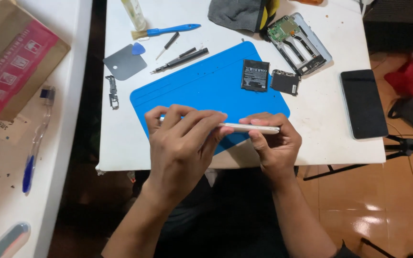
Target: Disassembling a Samsung tablet to check internal connections and components.
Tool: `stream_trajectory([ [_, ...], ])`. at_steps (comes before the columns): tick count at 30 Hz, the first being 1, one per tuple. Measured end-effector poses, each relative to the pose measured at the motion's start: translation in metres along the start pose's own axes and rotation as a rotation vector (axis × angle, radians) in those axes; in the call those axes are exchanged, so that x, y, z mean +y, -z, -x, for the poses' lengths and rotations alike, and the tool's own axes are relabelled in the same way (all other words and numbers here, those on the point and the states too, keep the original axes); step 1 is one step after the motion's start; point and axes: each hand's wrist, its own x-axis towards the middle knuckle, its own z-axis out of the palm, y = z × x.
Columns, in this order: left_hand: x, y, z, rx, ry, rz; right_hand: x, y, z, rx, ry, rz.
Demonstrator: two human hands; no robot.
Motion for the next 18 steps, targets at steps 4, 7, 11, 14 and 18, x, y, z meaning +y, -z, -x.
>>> stream_trajectory([
  [4, 0.000, 0.004, 0.001, -0.023, 0.054, 0.060, -0.004, 0.002, -0.001, -0.004, -0.013, 0.093],
  [7, 0.003, 0.003, 0.004, -0.017, 0.072, 0.115, -0.014, 0.003, -0.001, -0.054, 0.010, 0.143],
  [11, 0.010, 0.004, 0.007, -0.002, 0.108, 0.082, -0.028, -0.002, -0.001, -0.075, -0.007, 0.142],
  [14, 0.021, 0.002, 0.008, 0.006, 0.180, 0.033, -0.029, -0.008, 0.000, -0.038, 0.066, 0.169],
  [18, 0.015, -0.003, 0.009, 0.060, 0.139, 0.042, -0.014, -0.002, 0.000, -0.022, 0.061, 0.164],
])
